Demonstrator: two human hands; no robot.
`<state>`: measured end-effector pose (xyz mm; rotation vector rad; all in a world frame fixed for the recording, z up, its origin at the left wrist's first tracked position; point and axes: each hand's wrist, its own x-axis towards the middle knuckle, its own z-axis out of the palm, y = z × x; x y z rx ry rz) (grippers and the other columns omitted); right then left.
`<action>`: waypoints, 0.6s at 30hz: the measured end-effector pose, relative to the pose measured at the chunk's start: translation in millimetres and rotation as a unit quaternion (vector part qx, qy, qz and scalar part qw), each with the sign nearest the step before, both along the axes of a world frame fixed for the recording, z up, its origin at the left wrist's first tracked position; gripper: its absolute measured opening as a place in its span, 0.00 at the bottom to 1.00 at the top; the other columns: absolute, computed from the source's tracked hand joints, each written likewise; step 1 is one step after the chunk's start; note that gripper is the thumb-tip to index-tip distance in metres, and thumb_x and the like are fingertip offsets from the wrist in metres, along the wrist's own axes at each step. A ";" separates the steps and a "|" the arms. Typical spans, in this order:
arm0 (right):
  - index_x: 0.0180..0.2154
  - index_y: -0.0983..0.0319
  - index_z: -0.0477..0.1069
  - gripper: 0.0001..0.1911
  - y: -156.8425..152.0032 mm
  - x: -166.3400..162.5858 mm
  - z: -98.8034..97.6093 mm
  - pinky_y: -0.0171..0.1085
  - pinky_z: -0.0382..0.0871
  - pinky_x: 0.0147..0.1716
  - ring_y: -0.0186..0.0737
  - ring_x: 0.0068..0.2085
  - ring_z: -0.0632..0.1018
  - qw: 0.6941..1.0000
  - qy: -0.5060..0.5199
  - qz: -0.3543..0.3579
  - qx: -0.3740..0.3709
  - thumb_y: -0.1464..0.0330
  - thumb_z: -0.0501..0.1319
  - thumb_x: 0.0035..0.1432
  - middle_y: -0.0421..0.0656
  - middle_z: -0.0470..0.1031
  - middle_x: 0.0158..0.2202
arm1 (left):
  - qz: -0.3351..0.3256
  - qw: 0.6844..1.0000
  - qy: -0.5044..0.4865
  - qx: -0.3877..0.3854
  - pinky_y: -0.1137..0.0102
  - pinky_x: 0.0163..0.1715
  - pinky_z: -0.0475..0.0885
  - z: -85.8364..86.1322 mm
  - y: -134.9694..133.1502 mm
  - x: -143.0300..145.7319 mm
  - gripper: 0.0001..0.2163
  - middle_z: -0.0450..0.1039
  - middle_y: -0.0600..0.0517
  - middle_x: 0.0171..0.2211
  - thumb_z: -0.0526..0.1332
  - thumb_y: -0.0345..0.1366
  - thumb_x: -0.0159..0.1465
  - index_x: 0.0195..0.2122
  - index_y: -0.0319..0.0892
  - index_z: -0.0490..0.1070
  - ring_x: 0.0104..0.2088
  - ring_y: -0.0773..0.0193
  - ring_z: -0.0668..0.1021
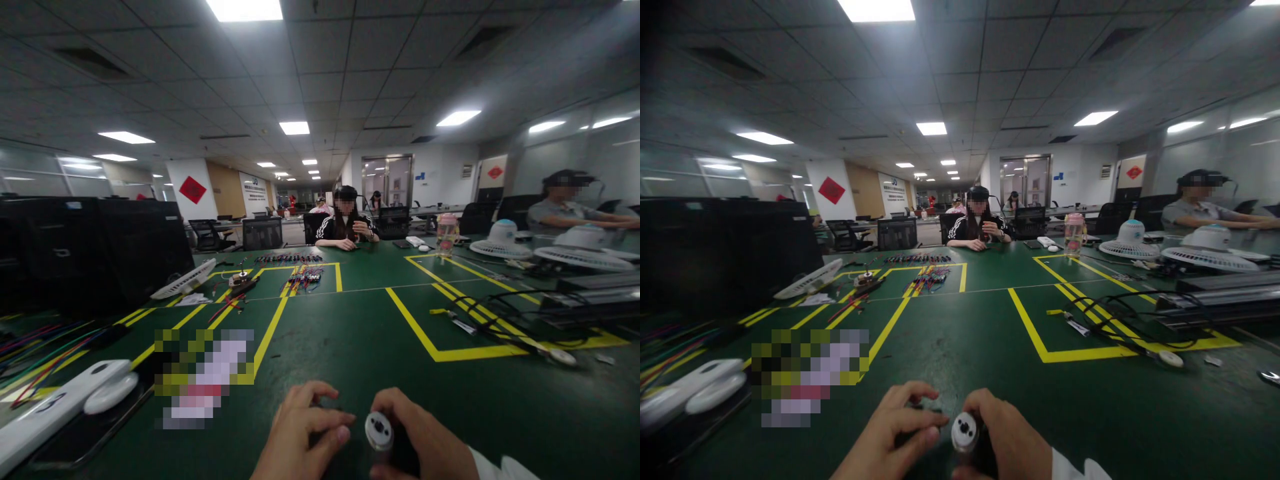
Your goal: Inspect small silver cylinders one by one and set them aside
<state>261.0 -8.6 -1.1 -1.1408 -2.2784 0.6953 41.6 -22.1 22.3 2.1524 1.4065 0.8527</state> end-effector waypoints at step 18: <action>0.44 0.59 0.66 0.25 -17.9 8.2 18.1 0.30 0.64 0.42 0.35 0.41 0.71 0.995 0.067 -0.041 -0.062 0.75 0.63 0.39 0.39 0.71 0.41 | 0.012 0.997 -0.079 -0.025 0.61 0.48 0.68 -0.3 -11.3 -17.6 0.12 0.76 0.51 0.46 0.59 0.35 0.60 0.45 0.52 0.74 0.47 0.54 0.74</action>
